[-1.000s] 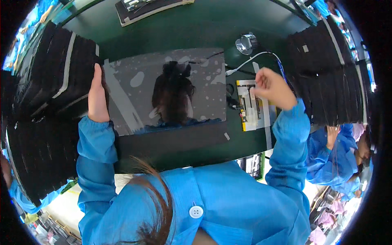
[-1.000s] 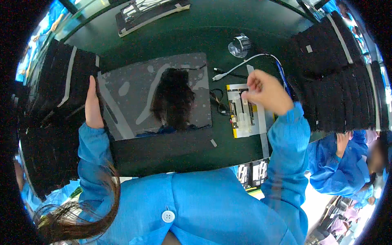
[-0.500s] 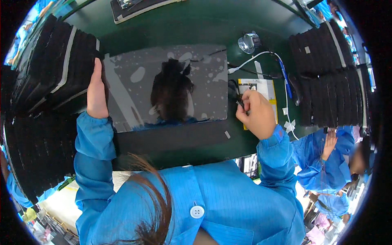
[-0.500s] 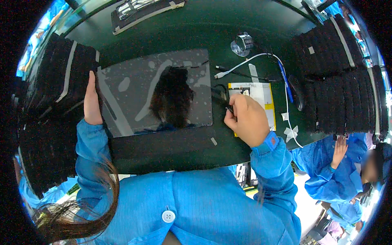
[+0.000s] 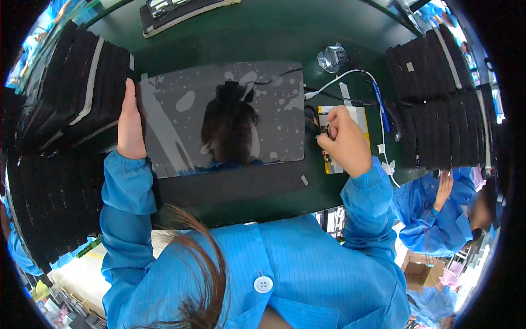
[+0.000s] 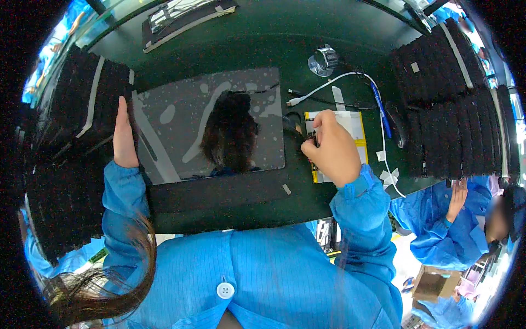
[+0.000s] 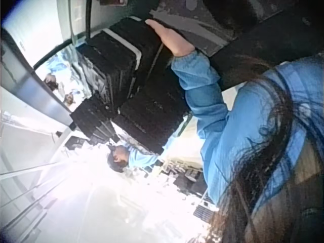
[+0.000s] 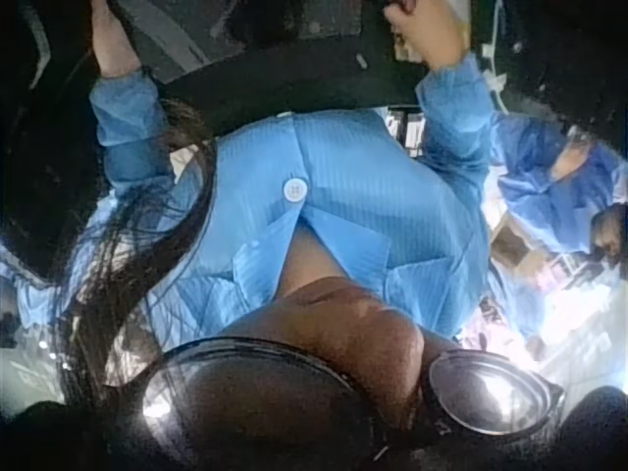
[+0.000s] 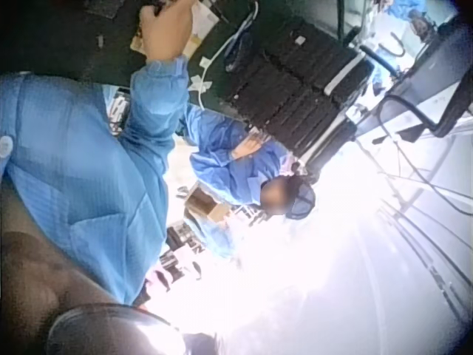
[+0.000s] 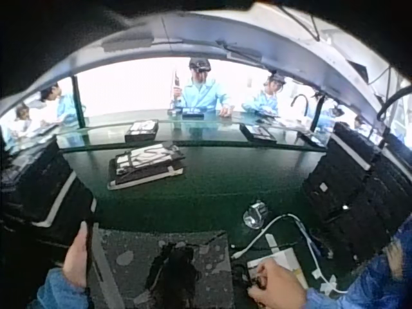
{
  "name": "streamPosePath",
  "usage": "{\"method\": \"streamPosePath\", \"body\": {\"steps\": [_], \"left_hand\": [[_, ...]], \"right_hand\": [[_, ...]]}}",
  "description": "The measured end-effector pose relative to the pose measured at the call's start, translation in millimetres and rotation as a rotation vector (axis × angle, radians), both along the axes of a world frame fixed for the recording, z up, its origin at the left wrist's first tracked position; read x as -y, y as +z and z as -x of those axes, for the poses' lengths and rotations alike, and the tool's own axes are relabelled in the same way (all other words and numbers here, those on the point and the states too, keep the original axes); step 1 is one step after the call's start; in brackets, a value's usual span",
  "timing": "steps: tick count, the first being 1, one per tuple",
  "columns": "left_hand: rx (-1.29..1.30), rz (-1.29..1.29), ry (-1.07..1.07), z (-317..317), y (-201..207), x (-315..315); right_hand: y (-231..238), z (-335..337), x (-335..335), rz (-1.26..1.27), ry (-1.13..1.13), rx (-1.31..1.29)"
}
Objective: Connecting components and performing screen functionality tests on tablet devices on an assembly line.
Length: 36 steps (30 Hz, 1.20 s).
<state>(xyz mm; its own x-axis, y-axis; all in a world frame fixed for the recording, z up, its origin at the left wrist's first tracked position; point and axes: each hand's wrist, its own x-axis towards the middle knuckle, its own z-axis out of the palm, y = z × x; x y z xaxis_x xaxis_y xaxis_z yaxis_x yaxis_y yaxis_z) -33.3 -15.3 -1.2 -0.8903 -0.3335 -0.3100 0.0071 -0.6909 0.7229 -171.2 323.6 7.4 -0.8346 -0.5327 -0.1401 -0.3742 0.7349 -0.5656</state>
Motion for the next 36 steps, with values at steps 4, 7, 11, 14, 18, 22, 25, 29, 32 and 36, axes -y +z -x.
{"method": "streamPosePath", "body": {"steps": [4,7,11,14,18,22,25,29,32,36], "left_hand": [[-0.073,-0.018,-0.015,-5,6,-7],[0.064,0.556,0.167,-22,20,-16],[-0.667,0.934,-0.024,-62,37,-30],[-1.032,1.238,-0.23,-69,78,-50],[-1.104,1.622,-0.259,-69,89,-65],[-1.08,1.914,-0.297,-61,79,-59],[-0.982,2.046,-0.326,-58,66,-51],[-0.798,2.156,-0.333,-70,56,-43],[-0.578,2.252,-0.353,-76,46,-36],[-0.06,2.287,-0.386,-78,32,-36]], "right_hand": [[-11,-4,8,-0.076,-0.007,-0.22],[-8,-4,6,-0.115,0.012,-0.242],[18,20,-20,-0.036,0.12,0.064],[25,57,-54,-0.134,-0.071,-0.254],[-1,100,-88,-0.365,-0.085,-0.61],[-11,117,-85,-0.349,-0.077,-0.566],[-4,116,-75,-0.356,-0.079,-0.525],[10,110,-82,-0.127,-0.07,-0.3],[22,100,-87,0.401,-0.084,0.158],[21,50,-73,1.285,-0.008,0.952]]}}
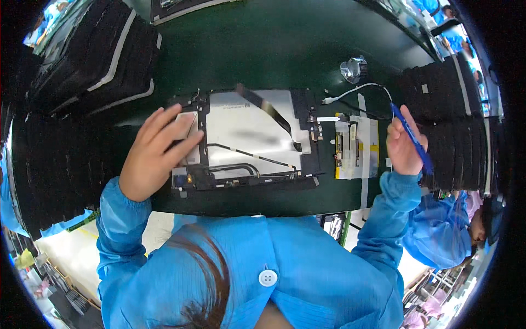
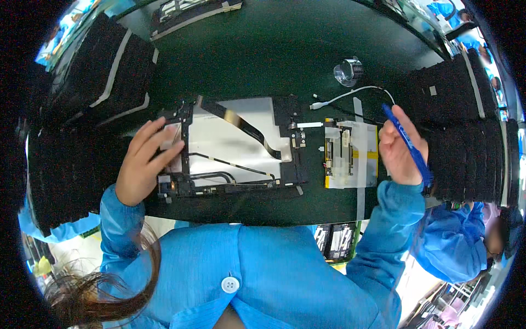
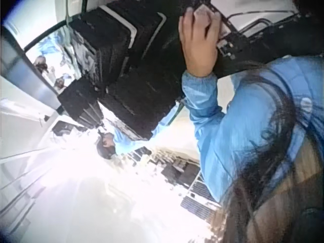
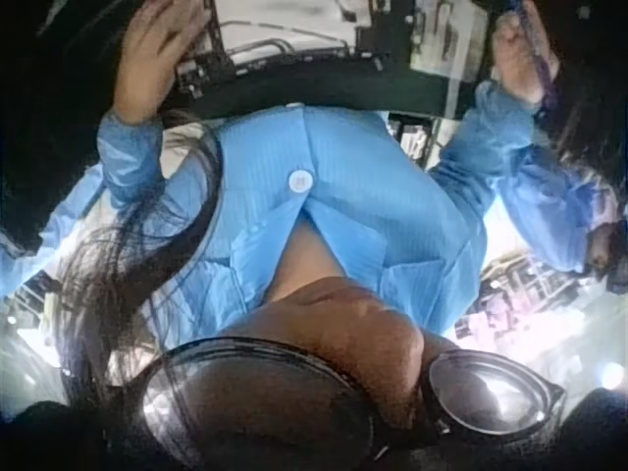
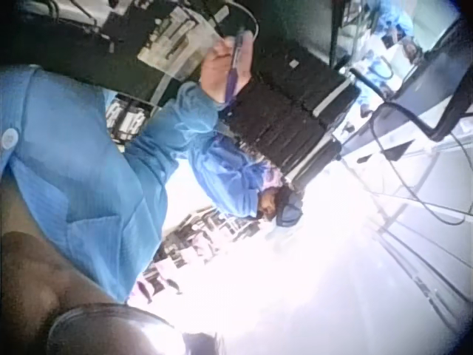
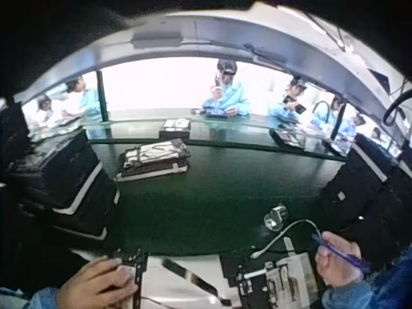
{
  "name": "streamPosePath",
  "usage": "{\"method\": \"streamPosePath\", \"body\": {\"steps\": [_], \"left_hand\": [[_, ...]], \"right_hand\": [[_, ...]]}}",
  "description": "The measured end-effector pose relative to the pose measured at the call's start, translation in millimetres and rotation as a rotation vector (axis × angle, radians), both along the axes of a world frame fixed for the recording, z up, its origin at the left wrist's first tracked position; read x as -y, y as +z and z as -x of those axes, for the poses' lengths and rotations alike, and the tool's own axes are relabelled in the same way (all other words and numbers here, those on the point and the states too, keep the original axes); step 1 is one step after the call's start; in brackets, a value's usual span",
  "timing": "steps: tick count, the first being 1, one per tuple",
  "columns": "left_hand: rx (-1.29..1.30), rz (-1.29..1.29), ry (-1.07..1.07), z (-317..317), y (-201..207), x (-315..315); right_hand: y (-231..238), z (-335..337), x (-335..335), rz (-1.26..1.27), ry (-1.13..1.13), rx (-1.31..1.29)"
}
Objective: Connecting components and performing screen functionality tests on tablet devices on an assembly line.
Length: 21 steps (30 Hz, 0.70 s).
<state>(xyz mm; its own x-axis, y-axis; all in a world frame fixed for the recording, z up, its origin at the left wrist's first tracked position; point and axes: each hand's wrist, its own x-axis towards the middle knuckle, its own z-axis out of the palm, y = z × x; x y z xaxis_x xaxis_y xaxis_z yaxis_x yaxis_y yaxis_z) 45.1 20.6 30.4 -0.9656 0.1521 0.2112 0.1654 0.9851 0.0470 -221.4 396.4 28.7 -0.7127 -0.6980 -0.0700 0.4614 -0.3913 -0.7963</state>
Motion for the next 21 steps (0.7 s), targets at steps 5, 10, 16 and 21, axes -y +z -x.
{"method": "streamPosePath", "body": {"steps": [5,10,16,21], "left_hand": [[0.093,-0.036,0.247,0,5,-13],[0.024,-0.282,-0.083,1,4,-43],[0.054,-0.379,-0.213,12,-23,-74],[0.015,-0.429,-0.179,10,-28,-77]], "right_hand": [[-21,-41,30,0.063,0.248,-0.109],[-14,-79,72,-0.433,0.174,-0.534],[-7,-99,95,-0.766,0.122,-0.454],[-23,-99,87,-0.711,0.016,-0.565]]}}
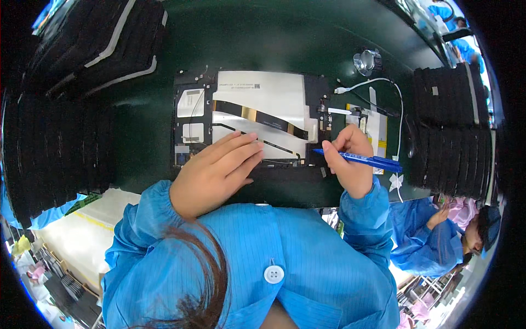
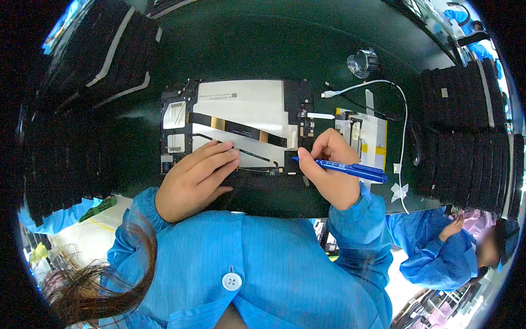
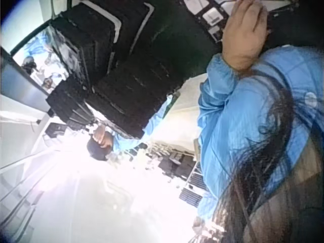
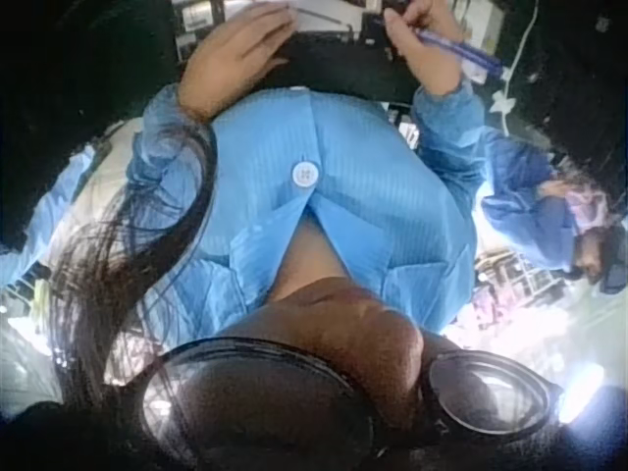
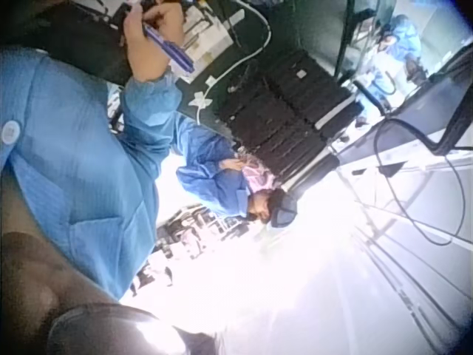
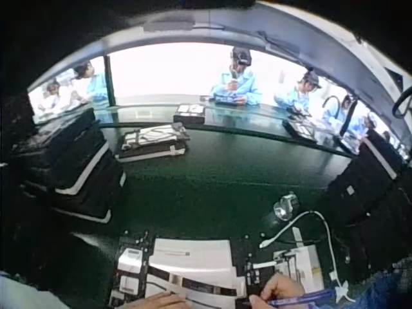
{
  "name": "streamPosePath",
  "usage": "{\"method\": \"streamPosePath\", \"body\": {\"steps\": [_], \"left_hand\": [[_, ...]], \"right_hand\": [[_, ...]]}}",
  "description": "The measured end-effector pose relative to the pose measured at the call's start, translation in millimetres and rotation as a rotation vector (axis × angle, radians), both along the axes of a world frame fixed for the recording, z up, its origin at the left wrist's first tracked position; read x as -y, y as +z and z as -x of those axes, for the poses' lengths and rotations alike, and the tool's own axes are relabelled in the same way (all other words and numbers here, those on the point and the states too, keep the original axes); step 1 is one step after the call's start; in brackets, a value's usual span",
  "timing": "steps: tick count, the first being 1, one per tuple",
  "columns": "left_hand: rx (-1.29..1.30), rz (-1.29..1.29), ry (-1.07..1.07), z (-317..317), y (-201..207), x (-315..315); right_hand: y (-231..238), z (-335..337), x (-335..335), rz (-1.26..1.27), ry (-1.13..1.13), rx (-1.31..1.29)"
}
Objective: Connecting components and performing screen functionality tests on tablet devices on an assembly line.
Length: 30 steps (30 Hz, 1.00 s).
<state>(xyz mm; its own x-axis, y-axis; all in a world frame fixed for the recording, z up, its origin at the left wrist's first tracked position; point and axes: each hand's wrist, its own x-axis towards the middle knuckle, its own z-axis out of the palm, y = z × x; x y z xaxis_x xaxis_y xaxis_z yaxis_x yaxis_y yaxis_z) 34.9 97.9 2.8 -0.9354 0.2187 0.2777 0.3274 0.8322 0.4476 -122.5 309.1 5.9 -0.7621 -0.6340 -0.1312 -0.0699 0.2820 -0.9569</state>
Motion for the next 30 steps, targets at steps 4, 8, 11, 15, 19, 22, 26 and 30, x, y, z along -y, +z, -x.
{"method": "streamPosePath", "body": {"steps": [4,8,11,15,19,22,26,30], "left_hand": [[0.003,0.004,0.009,-1,2,0],[0.002,0.043,0.019,-1,2,-1],[0.008,0.041,0.017,0,3,0],[0.015,-0.008,0.007,1,4,1],[0.002,0.031,0.009,14,3,10],[-0.07,0.113,0.071,45,5,25],[-0.054,0.259,0.214,101,12,40],[-0.084,0.248,0.296,157,-4,60]], "right_hand": [[-4,0,-2,-0.073,-0.044,-0.103],[-5,1,-1,-0.035,0.038,-0.227],[-6,4,-3,-0.065,0.039,-0.23],[-4,7,-2,-0.042,0.05,-0.144],[10,24,-2,0.04,-0.075,-0.042],[14,71,-6,-0.029,-0.109,-0.441],[15,122,-29,-0.266,-0.17,-0.921],[0,163,-50,-0.489,-0.224,-0.987]]}}
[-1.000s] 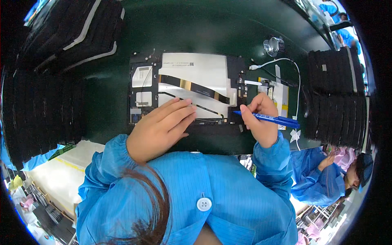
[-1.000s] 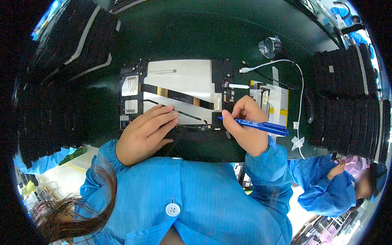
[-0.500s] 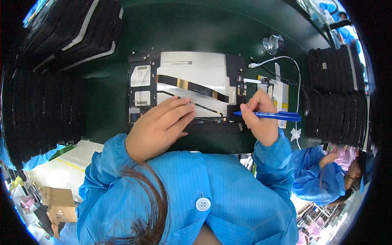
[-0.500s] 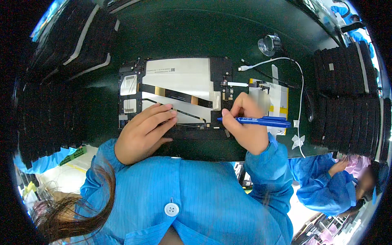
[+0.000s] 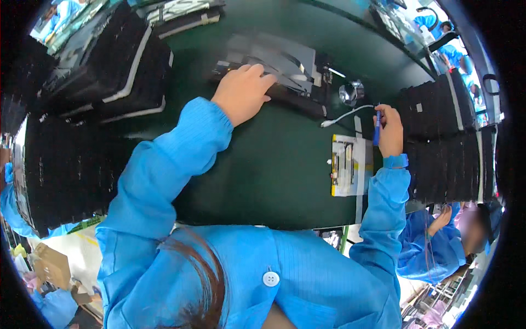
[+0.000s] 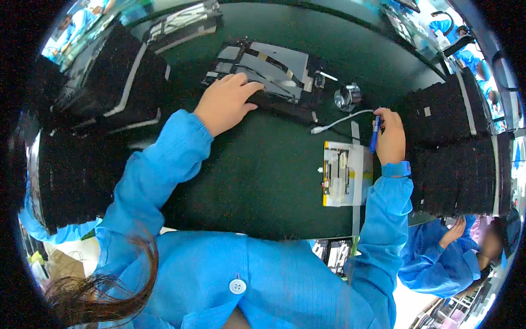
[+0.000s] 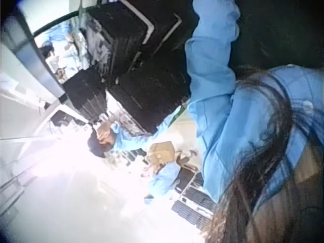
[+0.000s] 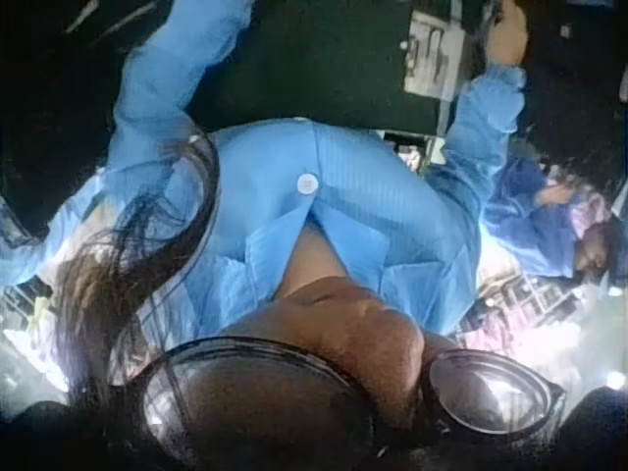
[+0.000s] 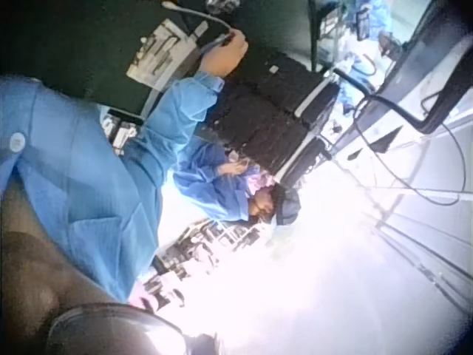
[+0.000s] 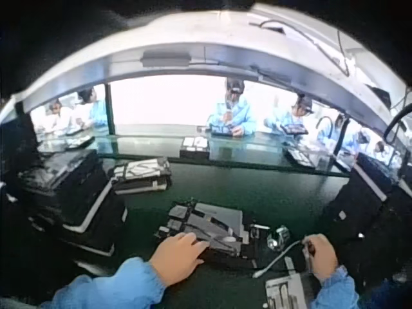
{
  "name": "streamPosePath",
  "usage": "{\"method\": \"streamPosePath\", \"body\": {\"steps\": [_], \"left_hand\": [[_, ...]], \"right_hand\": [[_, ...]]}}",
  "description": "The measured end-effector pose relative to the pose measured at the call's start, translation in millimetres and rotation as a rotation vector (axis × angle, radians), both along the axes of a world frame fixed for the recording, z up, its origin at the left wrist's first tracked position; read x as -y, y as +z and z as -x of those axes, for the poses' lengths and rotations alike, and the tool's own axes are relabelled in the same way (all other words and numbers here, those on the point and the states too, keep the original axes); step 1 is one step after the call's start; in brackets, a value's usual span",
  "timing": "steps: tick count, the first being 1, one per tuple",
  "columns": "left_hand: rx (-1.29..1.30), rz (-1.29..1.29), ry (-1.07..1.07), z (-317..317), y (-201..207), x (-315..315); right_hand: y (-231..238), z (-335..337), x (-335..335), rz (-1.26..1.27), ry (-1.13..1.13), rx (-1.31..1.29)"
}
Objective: Connecting components and performing screen functionality tests on tablet devices on an assembly line.
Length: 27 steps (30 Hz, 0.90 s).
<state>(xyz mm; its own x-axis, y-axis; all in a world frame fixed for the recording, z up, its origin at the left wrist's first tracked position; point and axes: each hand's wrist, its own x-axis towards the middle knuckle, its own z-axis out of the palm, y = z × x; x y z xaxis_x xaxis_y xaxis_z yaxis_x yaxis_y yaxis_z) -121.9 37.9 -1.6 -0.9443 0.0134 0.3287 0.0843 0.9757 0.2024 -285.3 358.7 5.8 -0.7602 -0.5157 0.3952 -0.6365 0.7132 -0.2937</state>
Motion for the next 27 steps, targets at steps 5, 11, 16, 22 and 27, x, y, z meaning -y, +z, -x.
{"method": "streamPosePath", "body": {"steps": [5,11,16,22,27], "left_hand": [[-0.047,0.045,0.082,73,-10,17],[-0.073,0.082,0.198,138,-20,29],[-0.13,-0.025,0.232,132,-30,34],[-0.029,-0.113,-0.2,9,48,-45],[-0.15,-0.179,-0.371,-166,111,-67]], "right_hand": [[8,18,20,-0.008,0.094,-0.054],[6,11,46,-0.092,0.23,-0.019],[3,10,55,-0.09,0.232,-0.129],[23,4,59,-0.302,0.172,-0.153],[45,-45,108,-0.124,0.462,-0.092]]}}
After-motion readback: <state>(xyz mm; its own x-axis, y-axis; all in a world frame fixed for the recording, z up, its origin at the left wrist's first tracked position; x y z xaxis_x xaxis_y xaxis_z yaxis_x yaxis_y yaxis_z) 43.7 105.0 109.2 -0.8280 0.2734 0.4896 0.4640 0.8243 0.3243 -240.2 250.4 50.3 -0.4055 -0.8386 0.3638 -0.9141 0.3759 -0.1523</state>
